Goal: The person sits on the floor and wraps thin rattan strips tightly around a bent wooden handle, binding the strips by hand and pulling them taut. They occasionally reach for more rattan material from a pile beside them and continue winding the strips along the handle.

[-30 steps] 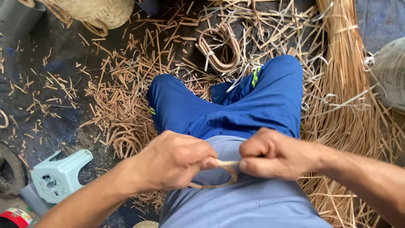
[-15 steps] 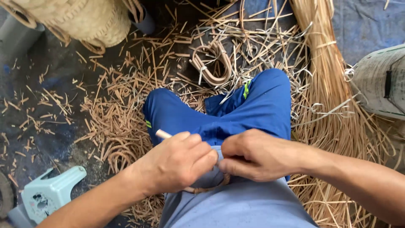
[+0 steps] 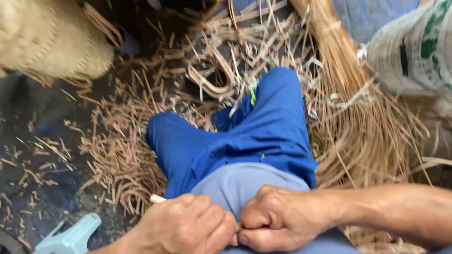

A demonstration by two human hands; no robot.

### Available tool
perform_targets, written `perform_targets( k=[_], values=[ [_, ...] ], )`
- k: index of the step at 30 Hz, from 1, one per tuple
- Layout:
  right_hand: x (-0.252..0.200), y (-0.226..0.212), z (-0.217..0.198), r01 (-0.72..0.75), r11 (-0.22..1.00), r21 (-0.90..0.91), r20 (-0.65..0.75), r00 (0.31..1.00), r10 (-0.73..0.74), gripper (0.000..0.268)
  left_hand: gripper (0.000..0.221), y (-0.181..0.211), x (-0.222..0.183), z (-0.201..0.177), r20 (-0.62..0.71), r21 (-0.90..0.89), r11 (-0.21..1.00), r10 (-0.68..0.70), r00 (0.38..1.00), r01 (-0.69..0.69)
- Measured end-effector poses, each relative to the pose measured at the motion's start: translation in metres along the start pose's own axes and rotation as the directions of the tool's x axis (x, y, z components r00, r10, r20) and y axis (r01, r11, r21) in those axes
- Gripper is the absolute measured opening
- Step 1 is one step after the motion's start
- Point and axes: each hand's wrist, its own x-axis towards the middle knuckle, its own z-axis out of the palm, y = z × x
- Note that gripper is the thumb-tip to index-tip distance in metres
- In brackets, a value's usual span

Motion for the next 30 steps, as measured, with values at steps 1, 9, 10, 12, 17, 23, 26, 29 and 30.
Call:
perform_targets(
  k=[1,9,10,12,17,23,26,29,30],
  values=[
    [-0.002,0.005,-0.007,0.015,1.000,-0.011,0.011,1.000,-0.015,0.042,0.024,-0.006,0.006,-0.004,0.003,0.020,1.000,-0.006,1.000,0.006],
    [0.013,0.003,-0.040,0.196,0.969,-0.147,-0.262,0.937,-0.230,0.038,0.042,-0.031,-0.006,-0.008,-0.250,-0.225,0.957,-0.237,0.939,0.182],
    [0.011,0.013,-0.036,0.196,0.971,-0.135,-0.262,0.938,-0.226,0.038,0.042,-0.030,-0.008,-0.002,-0.243,-0.232,0.954,-0.245,0.938,0.189],
    [0.006,0.033,-0.031,0.008,0.805,0.594,-0.049,0.998,0.026,0.054,0.058,-0.032,-0.011,0.011,-0.320,-0.380,0.919,-0.240,0.916,0.108],
    [0.004,0.059,-0.016,-0.087,0.828,0.554,0.031,0.996,0.084,0.045,0.061,-0.026,-0.009,0.022,-0.295,-0.383,0.918,-0.229,0.928,0.105],
    [0.008,0.065,-0.011,-0.137,0.790,0.598,0.085,0.991,0.107,0.035,0.065,-0.027,-0.009,0.030,-0.310,-0.462,0.884,-0.229,0.923,0.064],
    [0.006,0.067,-0.010,-0.194,0.754,0.628,0.082,0.980,0.184,0.034,0.069,-0.030,-0.009,0.037,-0.301,-0.493,0.867,-0.250,0.921,0.074],
    [0.010,0.076,-0.008,-0.181,0.752,0.634,0.063,0.981,0.183,0.035,0.071,-0.030,-0.012,0.042,-0.303,-0.471,0.880,-0.224,0.926,0.059],
    [0.008,0.080,-0.010,-0.138,0.741,0.657,0.068,0.990,0.125,0.040,0.069,-0.034,-0.008,0.044,-0.325,-0.450,0.892,-0.198,0.925,0.033]
  ],
)
